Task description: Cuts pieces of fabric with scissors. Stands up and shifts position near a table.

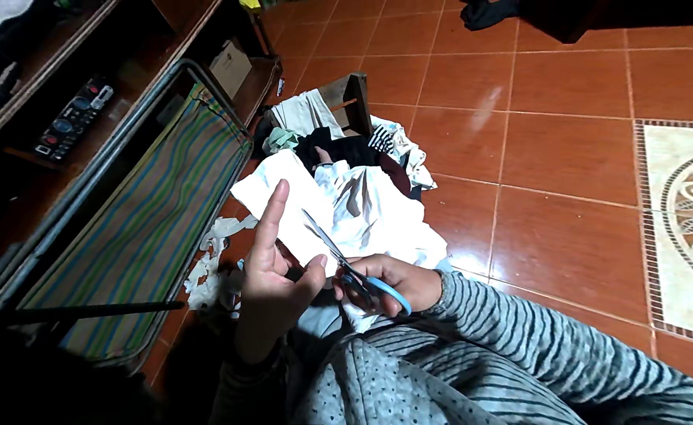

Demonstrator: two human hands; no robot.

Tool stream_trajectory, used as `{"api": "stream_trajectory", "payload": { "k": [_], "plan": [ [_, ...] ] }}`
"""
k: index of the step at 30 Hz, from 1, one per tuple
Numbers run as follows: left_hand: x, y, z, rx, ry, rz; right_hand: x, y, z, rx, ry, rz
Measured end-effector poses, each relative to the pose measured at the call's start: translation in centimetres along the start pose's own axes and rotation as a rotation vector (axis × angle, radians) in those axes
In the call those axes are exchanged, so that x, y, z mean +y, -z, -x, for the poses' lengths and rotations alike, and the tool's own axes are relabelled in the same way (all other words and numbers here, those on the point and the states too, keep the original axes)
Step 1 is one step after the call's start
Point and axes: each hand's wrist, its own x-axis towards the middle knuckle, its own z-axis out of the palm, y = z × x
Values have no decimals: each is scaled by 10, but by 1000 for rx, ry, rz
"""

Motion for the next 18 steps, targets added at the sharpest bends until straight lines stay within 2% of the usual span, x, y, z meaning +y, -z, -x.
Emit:
{"api": "stream_trajectory", "payload": {
  "k": [5, 10, 18],
  "plan": [
    [0, 2, 1, 5, 7, -19, 9, -1, 6, 29, -2, 14],
    [-3, 4, -3, 104, -22, 54, 9, -1, 9, 22, -8, 20],
    [-3, 5, -2, 67, 10, 38, 5, -2, 8, -24, 14, -19]
  ]
}}
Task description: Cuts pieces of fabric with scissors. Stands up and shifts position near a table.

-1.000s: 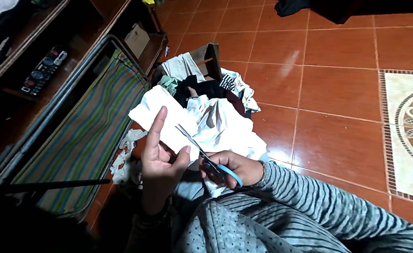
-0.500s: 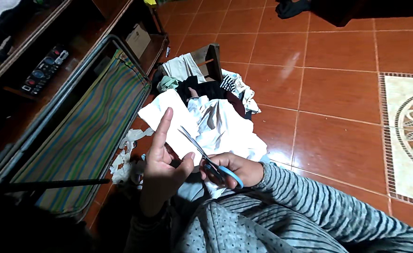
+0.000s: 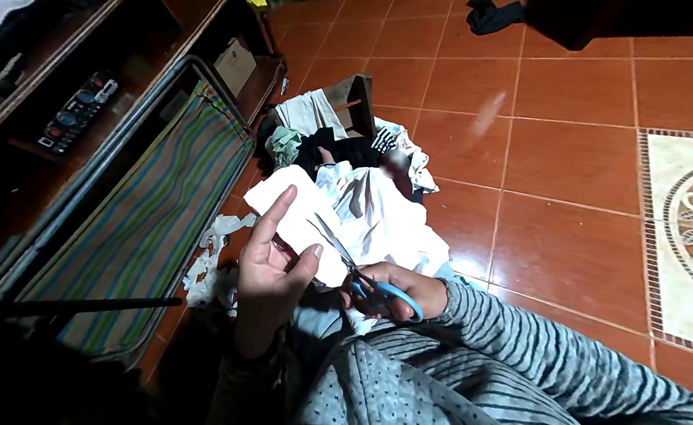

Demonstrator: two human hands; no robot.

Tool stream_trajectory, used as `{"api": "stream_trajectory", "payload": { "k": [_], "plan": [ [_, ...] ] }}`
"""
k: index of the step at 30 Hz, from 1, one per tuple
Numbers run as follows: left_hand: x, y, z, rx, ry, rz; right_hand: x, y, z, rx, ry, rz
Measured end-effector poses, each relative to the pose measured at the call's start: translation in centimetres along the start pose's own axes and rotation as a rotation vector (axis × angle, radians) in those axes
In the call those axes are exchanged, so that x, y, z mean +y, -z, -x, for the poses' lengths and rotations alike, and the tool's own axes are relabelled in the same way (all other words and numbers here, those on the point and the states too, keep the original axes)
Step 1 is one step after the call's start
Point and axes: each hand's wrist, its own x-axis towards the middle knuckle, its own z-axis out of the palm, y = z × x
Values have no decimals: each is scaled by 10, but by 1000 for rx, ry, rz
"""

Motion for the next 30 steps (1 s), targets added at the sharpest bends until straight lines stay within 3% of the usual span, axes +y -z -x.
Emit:
{"api": "stream_trajectory", "payload": {
  "k": [30],
  "plan": [
    [-5, -5, 6, -54, 52, -51, 6, -3, 1, 78, 16, -5]
  ]
}}
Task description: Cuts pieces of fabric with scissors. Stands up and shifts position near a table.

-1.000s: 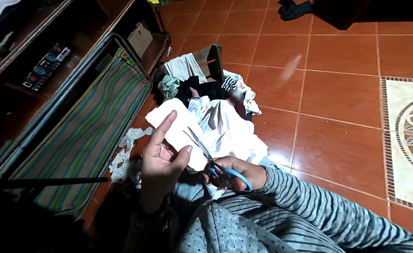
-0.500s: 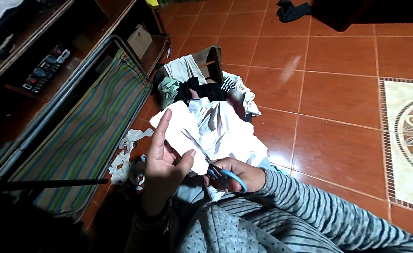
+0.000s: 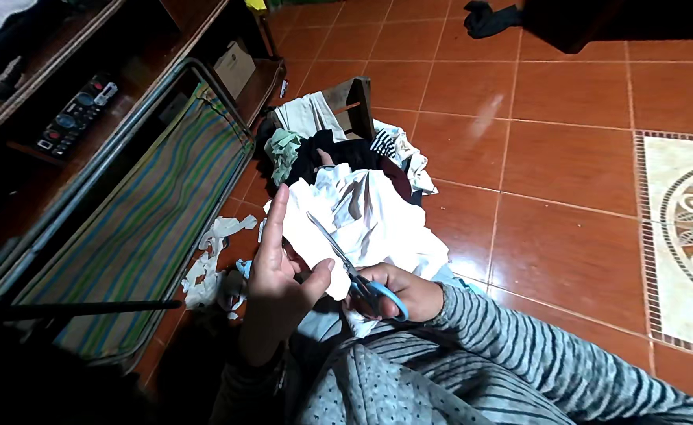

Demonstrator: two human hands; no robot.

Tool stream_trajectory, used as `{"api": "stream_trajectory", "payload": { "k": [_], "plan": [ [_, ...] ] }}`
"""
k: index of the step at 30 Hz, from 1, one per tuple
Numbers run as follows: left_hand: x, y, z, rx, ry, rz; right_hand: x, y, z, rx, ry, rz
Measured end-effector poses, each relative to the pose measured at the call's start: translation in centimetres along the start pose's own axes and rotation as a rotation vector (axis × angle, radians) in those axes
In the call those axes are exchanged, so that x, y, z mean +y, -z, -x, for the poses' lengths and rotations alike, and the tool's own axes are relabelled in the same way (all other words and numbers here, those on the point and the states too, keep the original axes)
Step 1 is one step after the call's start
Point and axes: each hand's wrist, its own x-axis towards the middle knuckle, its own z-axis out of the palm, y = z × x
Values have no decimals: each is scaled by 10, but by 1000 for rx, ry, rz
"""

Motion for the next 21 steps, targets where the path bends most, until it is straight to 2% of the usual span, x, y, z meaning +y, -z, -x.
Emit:
{"api": "stream_trajectory", "payload": {
  "k": [11, 16, 21],
  "plan": [
    [-1, -1, 2, -35, 53, -30, 1, 1, 1, 35, -12, 10],
    [-4, 4, -3, 124, -31, 20, 5, 1, 4, 34, -23, -3],
    [-6, 2, -2, 102, -10, 22, -4, 0, 0, 27, -56, 36]
  ]
}}
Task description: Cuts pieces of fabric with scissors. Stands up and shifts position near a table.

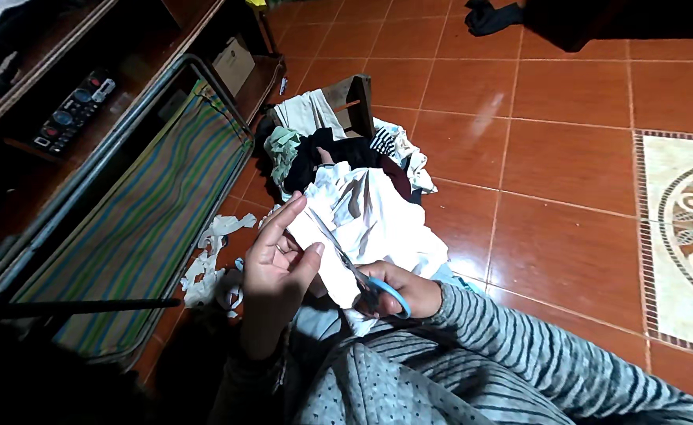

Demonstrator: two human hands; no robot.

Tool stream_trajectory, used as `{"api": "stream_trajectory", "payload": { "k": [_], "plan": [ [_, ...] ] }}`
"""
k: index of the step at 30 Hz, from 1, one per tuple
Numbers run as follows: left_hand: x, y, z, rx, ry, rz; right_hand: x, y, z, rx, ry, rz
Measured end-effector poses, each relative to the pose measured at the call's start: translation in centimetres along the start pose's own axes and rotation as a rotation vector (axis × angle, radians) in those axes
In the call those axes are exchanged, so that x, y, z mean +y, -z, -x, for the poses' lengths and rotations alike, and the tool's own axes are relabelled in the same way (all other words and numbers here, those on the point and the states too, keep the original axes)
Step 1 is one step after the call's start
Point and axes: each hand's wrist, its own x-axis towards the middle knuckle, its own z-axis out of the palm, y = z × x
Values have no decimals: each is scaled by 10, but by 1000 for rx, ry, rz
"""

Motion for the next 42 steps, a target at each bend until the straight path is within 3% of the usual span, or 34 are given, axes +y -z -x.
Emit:
{"api": "stream_trajectory", "payload": {
  "k": [26, 31, 33, 34, 36, 38, 40, 42],
  "plan": [
    [4, -9, 10, -71, 202, -33, 2, -5, -2, 63, 27, -55],
    [2, 18, 17, -167, 214, -93, 3, -1, 3, 113, 5, -171],
    [4, 56, 21, -44, 164, -139, -1, 3, 11, 158, 11, -178],
    [5, 79, 25, 98, 132, -231, -4, 7, 16, 174, 23, -166],
    [12, 109, 31, 467, 183, -635, -13, 18, 27, 234, 39, -145],
    [17, 125, 37, 596, 305, -932, -20, 28, 39, 323, 51, -107],
    [13, 120, 47, 503, 284, -924, -22, 37, 49, 418, 62, -41],
    [5, 97, 54, 221, 262, -761, -22, 44, 54, 494, 77, 20]
  ]
}}
